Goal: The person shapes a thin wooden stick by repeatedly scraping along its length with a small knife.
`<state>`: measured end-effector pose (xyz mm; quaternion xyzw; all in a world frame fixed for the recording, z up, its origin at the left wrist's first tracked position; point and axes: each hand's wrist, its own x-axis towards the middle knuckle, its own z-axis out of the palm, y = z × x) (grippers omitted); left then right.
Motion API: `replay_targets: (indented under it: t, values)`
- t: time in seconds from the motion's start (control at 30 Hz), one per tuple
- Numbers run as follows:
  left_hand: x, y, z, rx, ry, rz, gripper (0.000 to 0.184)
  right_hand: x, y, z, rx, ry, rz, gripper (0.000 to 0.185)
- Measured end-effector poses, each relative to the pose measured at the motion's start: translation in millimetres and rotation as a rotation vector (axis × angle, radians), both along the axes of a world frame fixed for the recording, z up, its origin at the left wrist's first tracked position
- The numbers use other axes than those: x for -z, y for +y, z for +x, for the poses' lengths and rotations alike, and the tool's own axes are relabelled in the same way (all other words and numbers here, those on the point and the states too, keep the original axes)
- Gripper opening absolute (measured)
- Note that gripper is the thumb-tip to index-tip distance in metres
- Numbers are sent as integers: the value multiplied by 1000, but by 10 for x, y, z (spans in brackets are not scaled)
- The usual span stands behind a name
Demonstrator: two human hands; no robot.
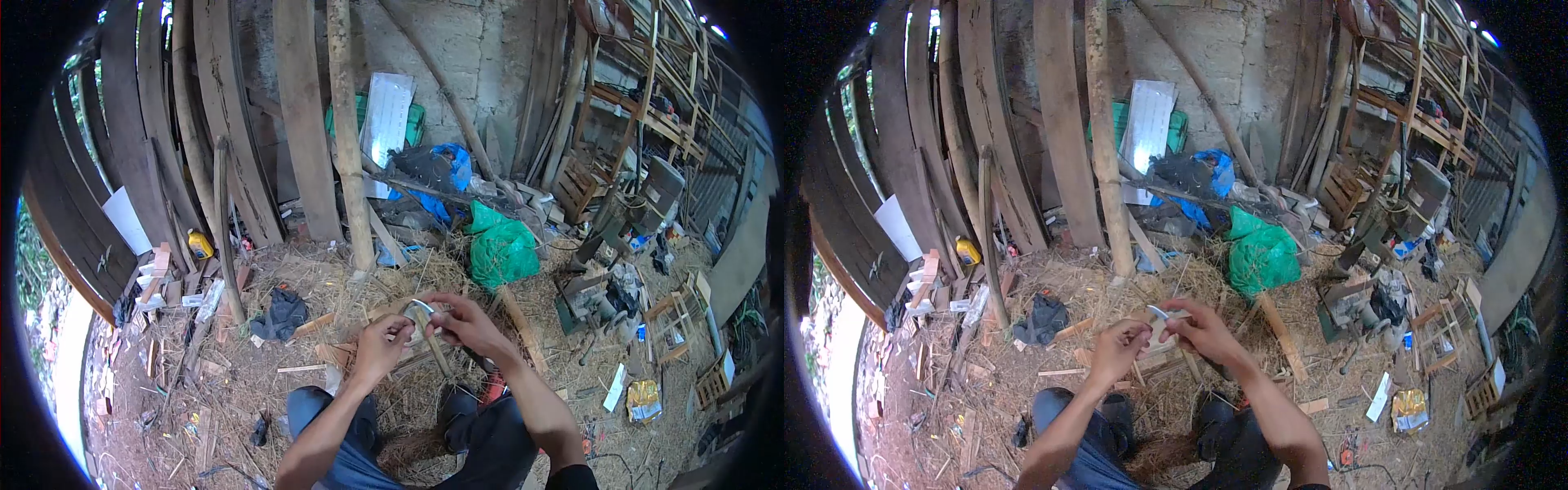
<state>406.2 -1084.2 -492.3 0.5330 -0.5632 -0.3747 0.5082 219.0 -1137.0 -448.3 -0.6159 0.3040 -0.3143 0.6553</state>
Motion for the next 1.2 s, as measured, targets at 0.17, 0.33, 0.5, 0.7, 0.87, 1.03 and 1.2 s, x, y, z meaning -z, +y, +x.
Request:
replay_targets:
  t: [0.17, 0.33, 0.5, 0.7, 0.87, 1.03, 1.2]
  values:
    - [-137, 76, -94, -70, -277, -180, 12, 93, -98, 44, -37, -20, 32, 23]
    - [-194, 130, -175, -99, -392, -217, 12, 42, -87, -49, 145, -53, 163, 15]
    - [-144, 117, -210, -150, -410, -214, 12, 75, -31, 45, 98, -51, 154, 13]
    - [-127, 61, -13, -8, -138, -15, 11, 160, -42, 89, 30, 26, 98, 14]
    - [-99, 74, 32, 73, -134, 20, 13, 77, -46, 48, 19, -14, 154, 15]
    - [-76, 68, 69, 212, 36, 221, 15, -7, -75, -91, 56, 77, 104, 18]
    - [-108, 129, 81, 245, -50, 269, 18, -13, -310, -423, 253, -75, 110, 16]
